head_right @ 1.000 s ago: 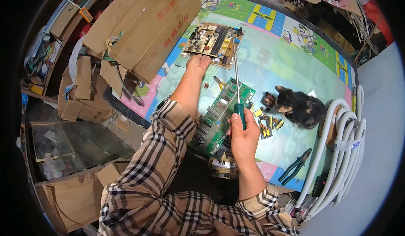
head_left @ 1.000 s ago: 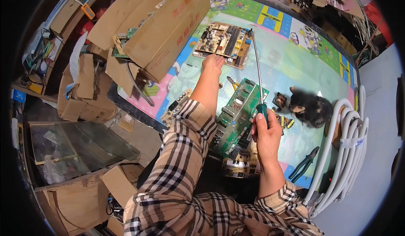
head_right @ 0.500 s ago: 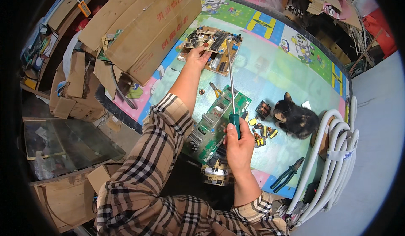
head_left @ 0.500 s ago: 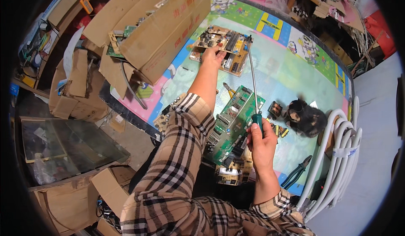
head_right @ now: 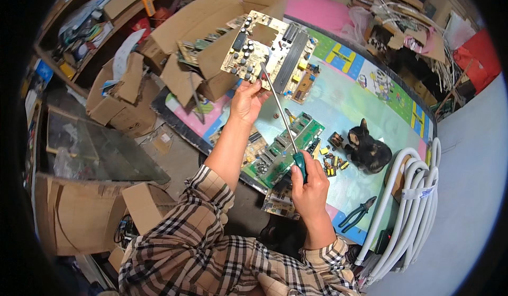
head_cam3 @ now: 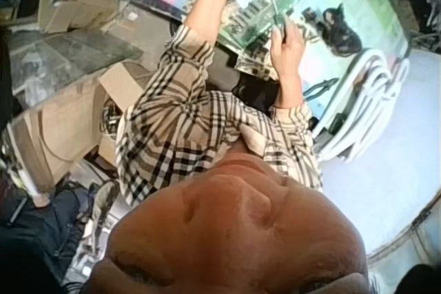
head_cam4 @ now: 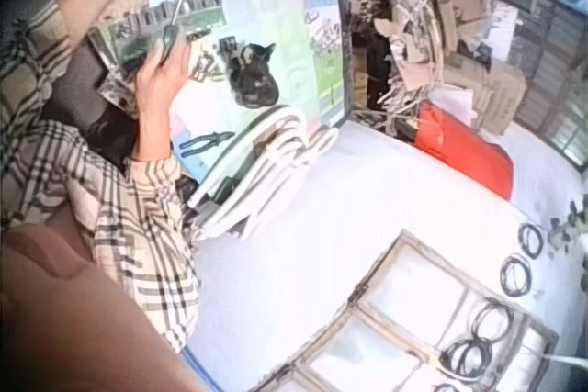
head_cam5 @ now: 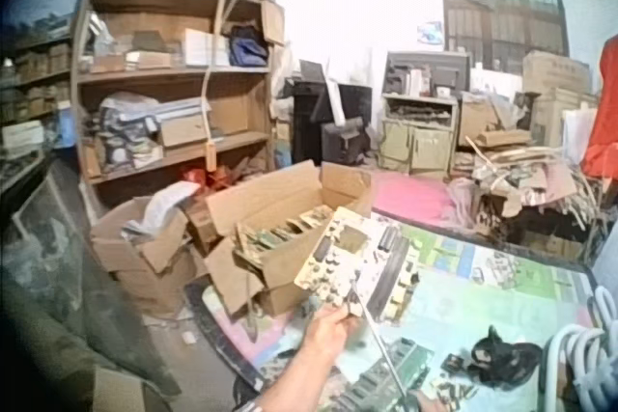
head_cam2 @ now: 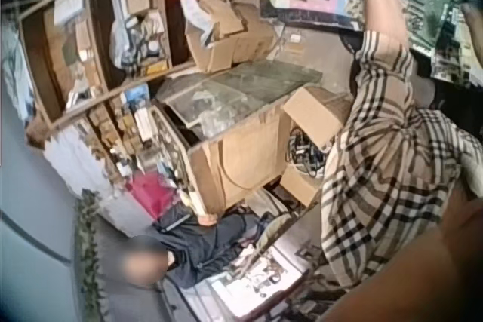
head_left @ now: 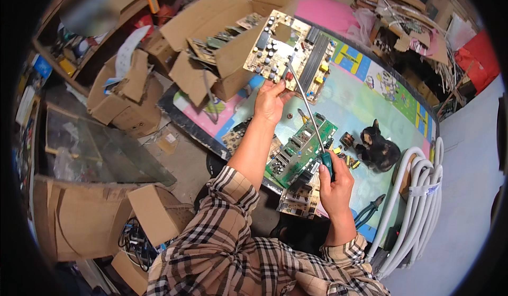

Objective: The person sits on the floor and uses a screwdriver and pliers to remove components from several circuit boards. They handle multiple boards, unscrew parts, and place them on the table.

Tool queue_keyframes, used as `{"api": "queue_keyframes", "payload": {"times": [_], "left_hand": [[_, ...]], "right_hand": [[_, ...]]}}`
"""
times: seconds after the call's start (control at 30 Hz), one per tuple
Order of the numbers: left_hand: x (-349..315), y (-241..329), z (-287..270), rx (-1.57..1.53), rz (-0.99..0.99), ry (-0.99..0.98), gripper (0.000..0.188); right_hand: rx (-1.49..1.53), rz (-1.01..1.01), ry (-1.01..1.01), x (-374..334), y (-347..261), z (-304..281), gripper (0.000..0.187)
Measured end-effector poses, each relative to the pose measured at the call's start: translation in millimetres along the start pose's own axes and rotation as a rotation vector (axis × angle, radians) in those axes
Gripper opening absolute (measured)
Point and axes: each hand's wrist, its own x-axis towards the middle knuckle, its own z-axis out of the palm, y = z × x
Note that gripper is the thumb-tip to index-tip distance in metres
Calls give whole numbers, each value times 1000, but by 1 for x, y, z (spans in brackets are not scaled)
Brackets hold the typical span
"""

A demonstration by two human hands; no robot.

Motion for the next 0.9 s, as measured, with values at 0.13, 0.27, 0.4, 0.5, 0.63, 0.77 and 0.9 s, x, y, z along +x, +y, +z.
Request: {"api": "queue_keyframes", "payload": {"times": [0.13,0.27,0.4,0.5,0.63,0.77,0.9], "left_hand": [[-64,47,24,66,117,4,12],[-130,78,51,72,194,21,13],[-181,98,54,79,253,6,13],[-219,116,62,35,285,-7,16],[-253,124,57,21,317,-3,16],[-280,136,55,-1,368,8,16],[-302,139,58,40,372,71,12]], "right_hand": [[-20,-173,35,-39,-43,-20,32],[-69,-240,29,-72,-83,-45,34],[-109,-304,32,-107,-115,-58,33],[-148,-327,-26,-133,-125,-58,34],[-142,-358,-13,-169,-136,-66,35],[-164,-393,-68,-191,-146,-67,35],[-195,-369,-80,-205,-153,-65,36]]}}
